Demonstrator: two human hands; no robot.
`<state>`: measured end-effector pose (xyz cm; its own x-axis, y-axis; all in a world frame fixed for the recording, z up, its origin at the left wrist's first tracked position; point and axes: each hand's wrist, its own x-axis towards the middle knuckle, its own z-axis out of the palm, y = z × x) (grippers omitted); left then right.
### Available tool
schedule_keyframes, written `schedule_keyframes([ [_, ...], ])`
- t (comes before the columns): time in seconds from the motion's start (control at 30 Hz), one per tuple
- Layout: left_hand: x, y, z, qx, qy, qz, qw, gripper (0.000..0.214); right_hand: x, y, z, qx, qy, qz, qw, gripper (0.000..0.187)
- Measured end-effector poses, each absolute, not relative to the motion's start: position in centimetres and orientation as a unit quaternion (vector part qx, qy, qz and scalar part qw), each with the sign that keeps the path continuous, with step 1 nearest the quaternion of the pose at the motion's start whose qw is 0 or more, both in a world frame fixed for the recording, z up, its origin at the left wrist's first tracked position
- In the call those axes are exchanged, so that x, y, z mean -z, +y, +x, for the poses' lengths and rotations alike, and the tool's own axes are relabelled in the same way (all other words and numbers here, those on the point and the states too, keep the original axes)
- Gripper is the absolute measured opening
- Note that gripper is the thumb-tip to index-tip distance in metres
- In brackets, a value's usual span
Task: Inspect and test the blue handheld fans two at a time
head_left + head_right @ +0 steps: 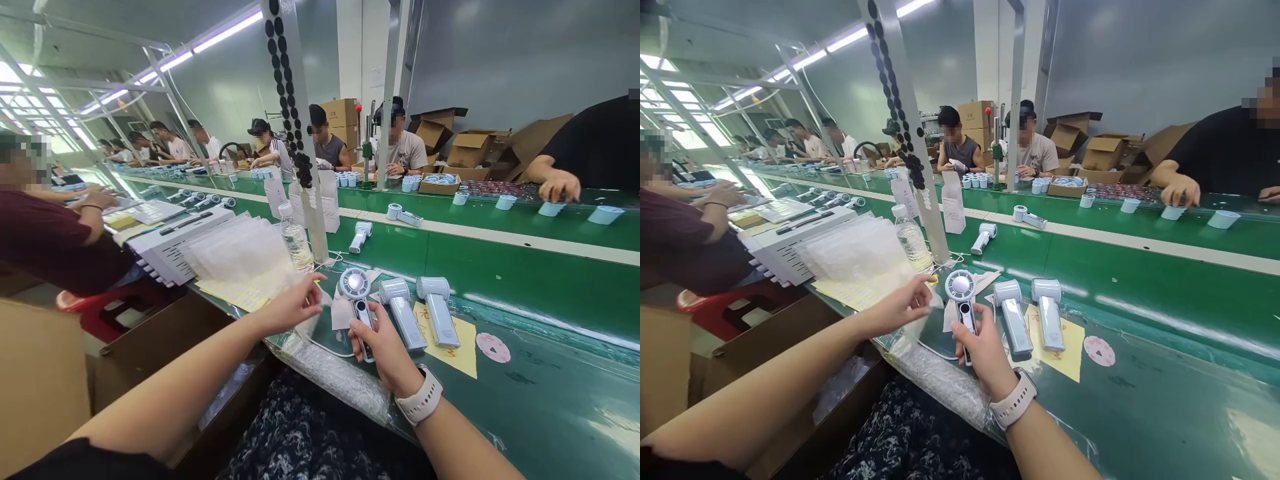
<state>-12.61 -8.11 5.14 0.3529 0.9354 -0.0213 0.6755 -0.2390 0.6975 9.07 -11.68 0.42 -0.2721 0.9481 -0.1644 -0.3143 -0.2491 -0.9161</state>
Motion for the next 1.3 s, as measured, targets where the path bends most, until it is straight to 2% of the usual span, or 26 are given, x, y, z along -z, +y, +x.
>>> schedule_keyframes([
  [0.17,-2.3,-8.5,-10.9,-0.129,0.542,0.778,0.291,0.013,-0.3,-11.2,9.3,-0.681,-0.393,-0.397,0.473,0.06],
  [0.27,-1.8,-8.4,-10.8,-0.149,0.546,0.769,0.297,0.004,-0.3,-11.2,9.5,-0.689,-0.406,-0.382,0.463,0.054],
  [0.53,-1.9,-7.8,-11.1,-0.285,0.554,0.666,0.411,0.028,0.0,-11.5,9.0,-0.674,-0.578,-0.291,0.356,0.033],
  [0.7,-2.2,-8.1,-11.8,-0.376,0.566,0.457,0.574,0.038,0.5,-11.2,9.0,-0.563,-0.647,-0.39,0.337,0.024],
  [0.83,-3.0,-7.5,-12.4,-0.376,0.58,0.414,0.592,0.042,0.0,-11.1,9.0,-0.511,-0.673,-0.438,0.308,0.022],
  [0.93,-4.7,-7.1,-12.3,-0.363,0.591,0.474,0.542,0.032,-0.4,-11.2,9.0,-0.462,-0.712,-0.442,0.289,0.021],
  [1.07,-7.3,-8.4,-10.2,-0.25,0.613,0.685,0.303,0.004,-0.5,-11.9,8.6,-0.394,-0.749,-0.457,0.272,0.018],
  [1.13,-7.9,-9.9,-8.5,-0.139,0.597,0.763,0.205,0.007,-0.5,-12.2,8.4,-0.381,-0.756,-0.458,0.272,0.023],
  [1.2,-7.8,-11.5,-6.8,-0.027,0.553,0.824,0.124,0.011,-0.3,-12.2,8.4,-0.397,-0.743,-0.444,0.307,0.02],
  [1.27,-7.4,-12.8,-5.7,0.026,0.505,0.86,0.074,0.016,-0.2,-11.8,8.7,-0.455,-0.697,-0.421,0.361,0.011],
  [1.3,-7.2,-13.3,-5.4,0.033,0.49,0.869,0.06,0.018,-0.1,-11.5,8.9,-0.514,-0.652,-0.408,0.38,0.016],
])
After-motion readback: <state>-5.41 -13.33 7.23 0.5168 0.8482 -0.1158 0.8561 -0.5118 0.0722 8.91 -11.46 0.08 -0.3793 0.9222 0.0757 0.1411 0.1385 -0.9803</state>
